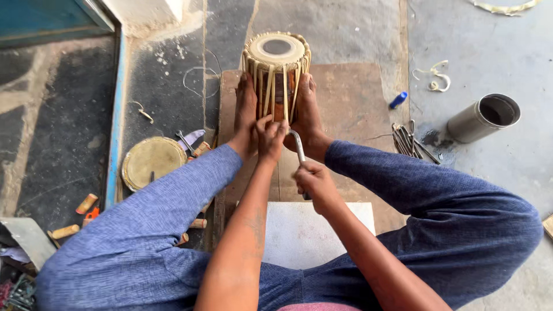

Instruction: The person pulls leather straps on a small drum and uses a metal tool to adjust the placement and tension of the drumhead components while sitting on the floor.

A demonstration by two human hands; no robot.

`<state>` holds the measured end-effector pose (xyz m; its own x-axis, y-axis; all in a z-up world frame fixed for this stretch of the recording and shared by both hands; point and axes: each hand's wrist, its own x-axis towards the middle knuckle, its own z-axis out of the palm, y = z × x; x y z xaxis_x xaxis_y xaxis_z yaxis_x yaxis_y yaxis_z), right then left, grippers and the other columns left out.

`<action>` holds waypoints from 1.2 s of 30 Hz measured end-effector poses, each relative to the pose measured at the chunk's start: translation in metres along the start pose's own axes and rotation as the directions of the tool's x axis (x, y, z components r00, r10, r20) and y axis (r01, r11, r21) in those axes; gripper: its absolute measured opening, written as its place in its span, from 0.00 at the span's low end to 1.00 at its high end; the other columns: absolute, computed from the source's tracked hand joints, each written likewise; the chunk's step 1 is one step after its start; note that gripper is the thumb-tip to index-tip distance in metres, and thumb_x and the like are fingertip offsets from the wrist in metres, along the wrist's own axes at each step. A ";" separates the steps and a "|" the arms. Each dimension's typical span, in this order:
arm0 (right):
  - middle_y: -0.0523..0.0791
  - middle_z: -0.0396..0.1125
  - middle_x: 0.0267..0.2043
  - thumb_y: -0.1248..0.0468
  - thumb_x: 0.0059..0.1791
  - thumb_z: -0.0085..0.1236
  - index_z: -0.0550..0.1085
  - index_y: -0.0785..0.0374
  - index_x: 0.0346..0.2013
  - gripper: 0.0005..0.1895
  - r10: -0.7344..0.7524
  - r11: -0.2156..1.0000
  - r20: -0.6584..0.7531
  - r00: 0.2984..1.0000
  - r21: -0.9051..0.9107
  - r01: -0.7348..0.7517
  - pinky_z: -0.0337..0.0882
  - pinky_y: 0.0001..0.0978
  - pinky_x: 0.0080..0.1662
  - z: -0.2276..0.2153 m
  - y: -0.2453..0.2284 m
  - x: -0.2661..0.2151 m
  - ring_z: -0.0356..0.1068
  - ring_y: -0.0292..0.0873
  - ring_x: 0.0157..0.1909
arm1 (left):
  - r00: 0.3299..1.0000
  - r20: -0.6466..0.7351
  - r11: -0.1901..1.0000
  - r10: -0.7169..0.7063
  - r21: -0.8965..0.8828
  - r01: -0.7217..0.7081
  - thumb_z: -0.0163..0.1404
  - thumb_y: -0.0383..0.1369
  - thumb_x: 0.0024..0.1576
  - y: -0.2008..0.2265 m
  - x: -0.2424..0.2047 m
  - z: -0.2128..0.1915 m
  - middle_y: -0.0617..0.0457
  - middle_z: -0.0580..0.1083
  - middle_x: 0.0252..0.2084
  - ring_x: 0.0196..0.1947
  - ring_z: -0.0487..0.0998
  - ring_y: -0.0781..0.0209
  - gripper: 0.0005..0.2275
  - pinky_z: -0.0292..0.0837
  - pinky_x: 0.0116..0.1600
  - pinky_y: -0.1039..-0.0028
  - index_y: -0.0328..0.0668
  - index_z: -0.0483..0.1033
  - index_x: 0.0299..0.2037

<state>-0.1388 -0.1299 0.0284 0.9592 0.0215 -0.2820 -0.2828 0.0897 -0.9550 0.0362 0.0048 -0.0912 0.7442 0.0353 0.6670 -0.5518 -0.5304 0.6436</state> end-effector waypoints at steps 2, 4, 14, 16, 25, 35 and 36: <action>0.41 0.63 0.19 0.65 0.49 0.58 0.69 0.61 0.22 0.12 -0.016 0.983 -0.011 1.000 0.181 0.018 0.60 0.28 0.24 -0.003 0.001 -0.006 0.61 0.34 0.19 | 0.998 -0.010 0.988 0.069 0.139 -0.067 0.46 0.50 0.71 0.000 -0.037 0.002 0.43 0.72 0.45 0.44 0.73 0.53 0.20 0.70 0.47 0.64 0.52 0.77 0.30; 0.41 0.62 0.18 0.64 0.49 0.57 0.69 0.60 0.22 0.11 0.047 0.977 -0.018 0.999 0.209 -0.042 0.59 0.28 0.23 0.003 0.004 -0.020 0.60 0.34 0.19 | 0.897 0.252 0.917 -0.362 -0.076 0.391 0.44 0.53 0.66 -0.003 -0.043 0.016 0.53 0.71 0.30 0.32 0.70 0.58 0.23 0.65 0.39 0.63 0.41 0.72 0.29; 0.40 0.61 0.18 0.65 0.51 0.53 0.70 0.60 0.23 0.11 -0.096 0.965 0.015 0.995 0.246 0.089 0.58 0.26 0.23 0.015 -0.006 -0.020 0.59 0.33 0.19 | 0.600 0.386 0.605 -0.701 -0.125 0.787 0.48 0.53 0.62 0.004 -0.034 0.022 0.57 0.72 0.26 0.29 0.71 0.67 0.22 0.67 0.36 0.72 0.41 0.76 0.29; 0.40 0.61 0.18 0.65 0.50 0.55 0.70 0.61 0.23 0.11 -0.037 0.987 0.023 0.999 0.160 0.032 0.58 0.26 0.24 0.010 0.000 -0.029 0.59 0.33 0.19 | 0.620 0.398 0.585 -0.677 -0.221 0.780 0.51 0.52 0.61 0.020 -0.045 0.014 0.55 0.72 0.27 0.31 0.70 0.68 0.22 0.68 0.37 0.74 0.38 0.77 0.30; 0.47 0.58 0.22 0.61 0.49 0.59 0.67 0.65 0.23 0.14 -0.248 0.857 0.158 0.956 -0.423 0.293 0.65 0.38 0.30 0.018 0.034 -0.022 0.58 0.41 0.26 | 0.904 0.339 0.885 -0.261 -0.289 0.364 0.58 0.40 0.57 0.083 0.043 -0.038 0.52 0.75 0.26 0.28 0.77 0.61 0.14 0.72 0.36 0.69 0.36 0.74 0.31; 0.48 0.71 0.23 0.60 0.45 0.57 0.78 0.58 0.24 0.08 -0.491 0.102 0.276 0.826 -0.924 0.369 0.67 0.53 0.30 0.059 0.035 0.091 0.71 0.55 0.27 | 0.943 0.240 0.971 -0.231 0.004 0.237 0.49 0.42 0.64 0.089 0.052 -0.052 0.44 0.76 0.34 0.36 0.77 0.41 0.15 0.69 0.41 0.56 0.38 0.74 0.31; 0.48 0.71 0.23 0.60 0.45 0.57 0.78 0.58 0.24 0.08 -0.496 0.095 0.277 0.823 -0.925 0.369 0.67 0.53 0.30 0.059 0.036 0.083 0.71 0.55 0.27 | 0.951 0.220 0.974 -0.216 -0.015 0.225 0.47 0.42 0.66 0.087 0.052 -0.053 0.45 0.76 0.33 0.36 0.77 0.41 0.16 0.69 0.41 0.56 0.39 0.74 0.30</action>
<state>-0.0695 -0.0660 -0.0236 0.9308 0.2495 0.2673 0.3227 -0.9042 -0.2799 0.0069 0.0055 0.0201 0.9100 -0.0385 0.4129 -0.3761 -0.4960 0.7827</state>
